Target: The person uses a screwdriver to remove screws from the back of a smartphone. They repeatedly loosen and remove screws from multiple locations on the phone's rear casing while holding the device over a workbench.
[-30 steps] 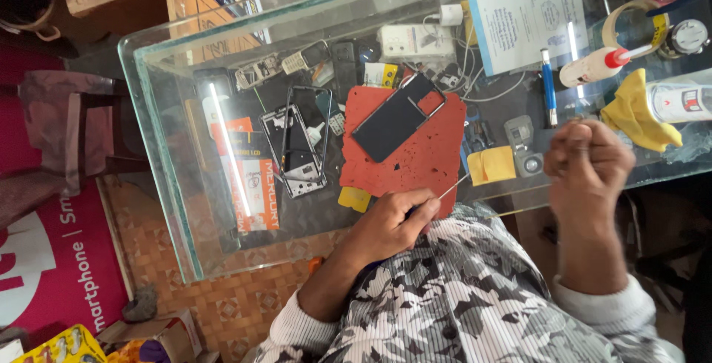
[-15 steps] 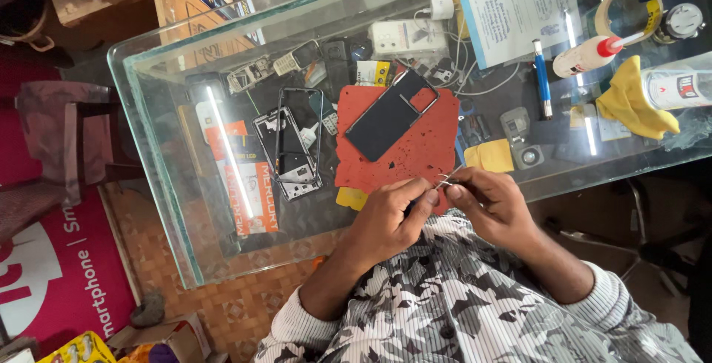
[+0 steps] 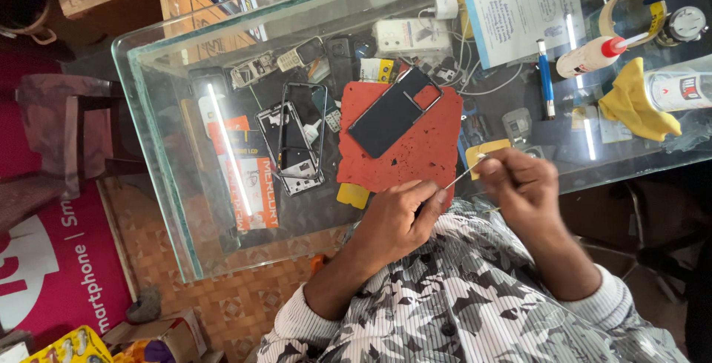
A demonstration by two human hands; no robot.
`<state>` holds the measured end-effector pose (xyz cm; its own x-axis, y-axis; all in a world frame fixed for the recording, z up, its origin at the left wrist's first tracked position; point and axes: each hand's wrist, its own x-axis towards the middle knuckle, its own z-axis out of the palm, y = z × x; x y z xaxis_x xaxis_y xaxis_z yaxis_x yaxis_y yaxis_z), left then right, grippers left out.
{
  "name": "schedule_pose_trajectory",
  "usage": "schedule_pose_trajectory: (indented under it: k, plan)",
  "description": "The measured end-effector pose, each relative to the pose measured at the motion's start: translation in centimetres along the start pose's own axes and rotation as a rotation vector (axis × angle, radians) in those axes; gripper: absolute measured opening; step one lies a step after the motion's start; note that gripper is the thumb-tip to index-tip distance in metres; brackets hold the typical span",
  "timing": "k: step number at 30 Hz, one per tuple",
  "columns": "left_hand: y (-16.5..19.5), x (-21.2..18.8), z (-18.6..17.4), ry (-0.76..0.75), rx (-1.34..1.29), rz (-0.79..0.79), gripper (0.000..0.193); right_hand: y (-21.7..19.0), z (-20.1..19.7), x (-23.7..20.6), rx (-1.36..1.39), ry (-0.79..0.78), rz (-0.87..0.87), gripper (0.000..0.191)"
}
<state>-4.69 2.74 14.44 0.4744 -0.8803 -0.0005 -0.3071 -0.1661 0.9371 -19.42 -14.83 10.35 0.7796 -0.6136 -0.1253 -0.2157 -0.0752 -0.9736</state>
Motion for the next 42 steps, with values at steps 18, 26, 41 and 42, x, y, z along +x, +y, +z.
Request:
schedule_pose_trajectory:
  k: [18,26,41,42]
  plan:
    - [0.4,-0.6,-0.3,0.156,0.047,0.082,0.01,-0.2,1.2,-0.8,-0.042,-0.216,-0.09,0.017]
    - [0.6,-0.5,0.0,0.18,0.134,0.095,0.007,-1.1,1.4,-0.3,-0.146,-0.163,-0.095,0.018]
    - [0.1,-1.0,-0.9,0.161,0.075,0.063,0.007,0.0,-4.7,0.8,0.237,0.11,-0.065,0.026]
    - [0.1,-1.0,-0.9,0.164,0.065,0.063,0.007,0.3,-4.4,0.8,0.294,0.067,-0.08,0.023]
